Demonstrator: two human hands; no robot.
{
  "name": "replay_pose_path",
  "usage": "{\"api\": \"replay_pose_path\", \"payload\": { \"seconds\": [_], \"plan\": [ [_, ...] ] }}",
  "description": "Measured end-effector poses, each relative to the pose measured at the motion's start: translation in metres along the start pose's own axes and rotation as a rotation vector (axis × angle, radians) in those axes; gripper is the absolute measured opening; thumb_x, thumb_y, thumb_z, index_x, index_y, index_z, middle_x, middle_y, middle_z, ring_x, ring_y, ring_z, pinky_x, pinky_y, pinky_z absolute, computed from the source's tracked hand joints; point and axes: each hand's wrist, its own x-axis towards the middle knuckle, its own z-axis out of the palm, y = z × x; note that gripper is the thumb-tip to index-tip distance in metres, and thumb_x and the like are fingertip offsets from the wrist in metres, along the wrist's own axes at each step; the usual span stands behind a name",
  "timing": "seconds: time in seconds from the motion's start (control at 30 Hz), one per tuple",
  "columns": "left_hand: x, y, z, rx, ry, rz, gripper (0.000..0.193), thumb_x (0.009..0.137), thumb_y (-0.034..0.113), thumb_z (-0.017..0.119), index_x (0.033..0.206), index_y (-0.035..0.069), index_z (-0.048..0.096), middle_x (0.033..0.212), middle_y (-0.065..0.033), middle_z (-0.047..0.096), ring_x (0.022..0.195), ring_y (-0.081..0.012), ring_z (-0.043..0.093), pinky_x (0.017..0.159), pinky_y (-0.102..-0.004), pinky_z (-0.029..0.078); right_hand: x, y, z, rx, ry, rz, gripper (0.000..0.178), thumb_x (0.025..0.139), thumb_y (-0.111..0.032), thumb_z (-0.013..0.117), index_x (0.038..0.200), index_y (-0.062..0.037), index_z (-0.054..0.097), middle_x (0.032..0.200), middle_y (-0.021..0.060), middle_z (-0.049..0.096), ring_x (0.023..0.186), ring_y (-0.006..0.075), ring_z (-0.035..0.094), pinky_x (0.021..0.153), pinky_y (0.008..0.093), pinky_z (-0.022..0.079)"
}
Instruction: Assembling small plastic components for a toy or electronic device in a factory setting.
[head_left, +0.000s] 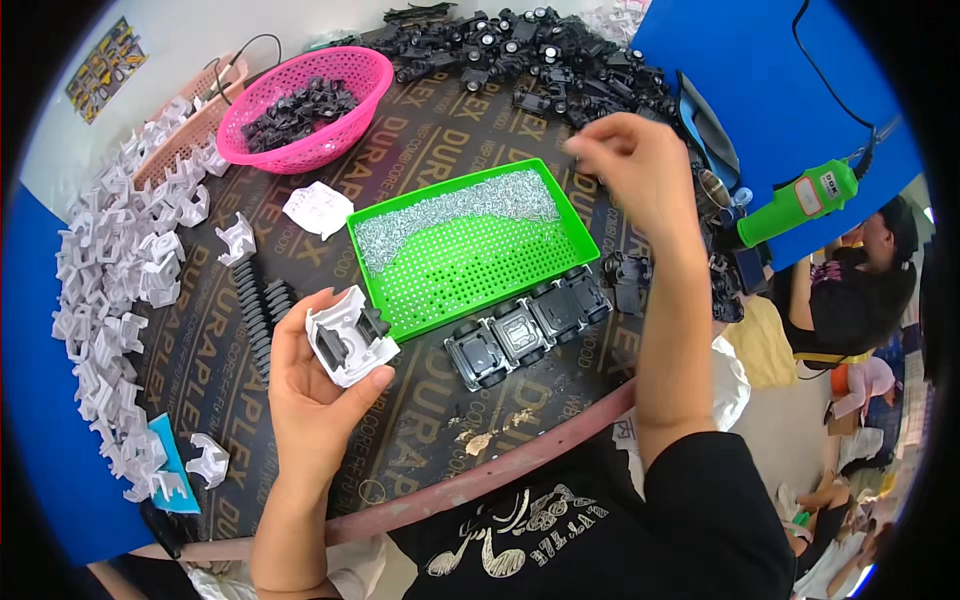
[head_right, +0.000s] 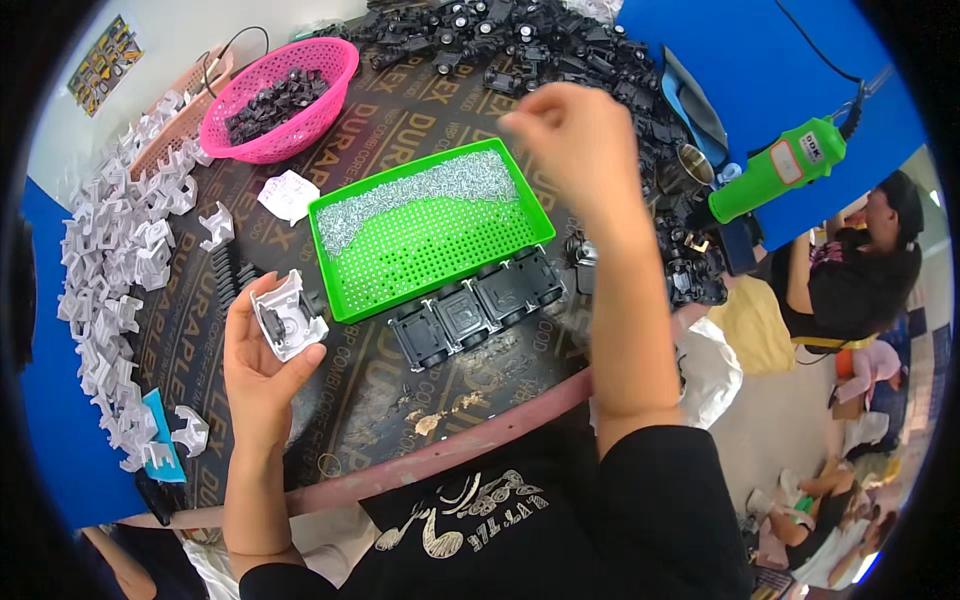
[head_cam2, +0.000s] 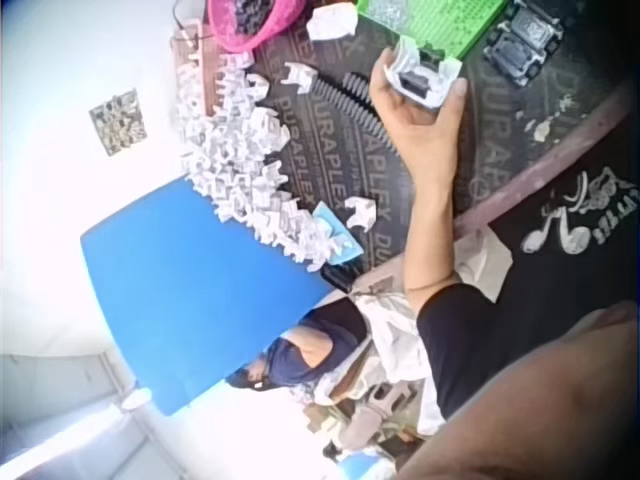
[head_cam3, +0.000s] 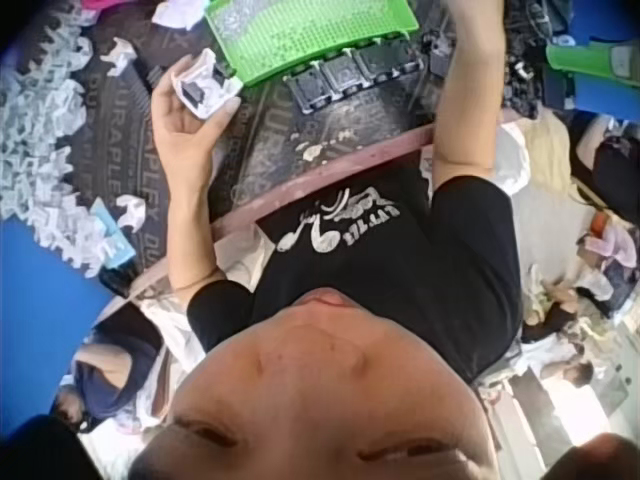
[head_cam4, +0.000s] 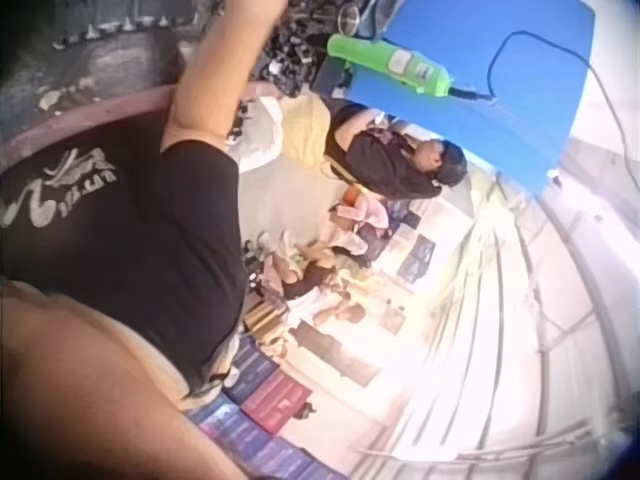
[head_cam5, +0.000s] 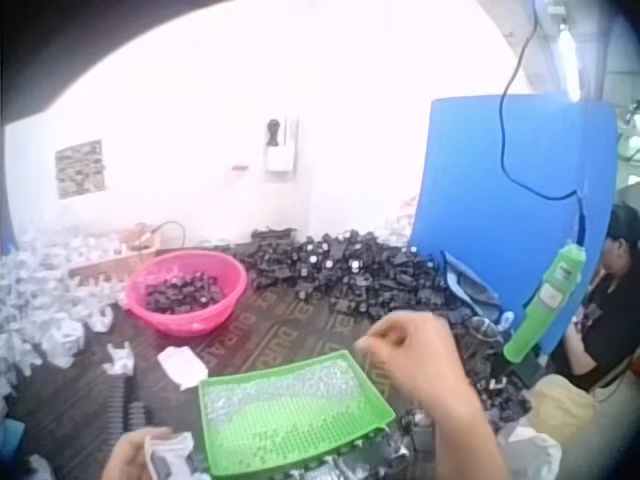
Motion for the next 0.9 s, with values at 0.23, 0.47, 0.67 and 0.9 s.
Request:
{"api": "replay_pose_path", "payload": {
  "seconds": [0.23,0.47,0.67,0.9],
  "plan": [
    [-0.002,0.001,0.005,-0.042,-0.062,0.027,0.069,0.072,-0.013,0.072,0.131,0.001,0.038,0.129,-0.0130,0.050,0.120,-0.0206,0.051,0.102,-0.0340,0.044,0.085,0.156,0.022,-0.415,0.003,-0.071,0.041,0.072,-0.030,0.081,0.106,-0.0125,0.068,0.107,0.0155,0.065,0.103,0.0332,0.060,0.089,0.0424,0.048],
    [-0.001,-0.005,0.004,-0.028,-0.089,0.019,0.065,0.072,-0.012,0.073,0.127,0.003,0.042,0.125,-0.0098,0.053,0.114,-0.0172,0.055,0.097,-0.0316,0.047,0.082,0.129,0.021,-0.306,0.150,-0.133,0.021,0.076,-0.020,0.074,0.087,-0.0045,0.066,0.091,0.0161,0.065,0.092,0.0336,0.063,0.081,0.0425,0.049],
    [0.000,-0.007,0.003,-0.028,-0.120,0.019,0.063,0.073,-0.010,0.074,0.126,0.003,0.043,0.125,-0.0088,0.054,0.112,-0.0166,0.056,0.096,-0.0308,0.048,0.096,0.147,0.033,-0.285,-0.172,-0.145,0.039,0.073,-0.031,0.079,0.103,-0.0077,0.068,0.106,0.0174,0.067,0.113,0.0364,0.056,0.095,0.0413,0.045],
    [-0.001,-0.007,0.000,0.022,-0.146,0.005,0.063,0.074,-0.008,0.074,0.127,0.004,0.043,0.125,-0.0083,0.054,0.110,-0.0161,0.057,0.093,-0.0301,0.049,0.097,0.140,0.039,-0.547,-0.161,-0.267,0.041,0.074,-0.030,0.077,0.104,-0.0047,0.067,0.104,0.0164,0.067,0.119,0.0360,0.052,0.096,0.0403,0.043]
  ]
}}
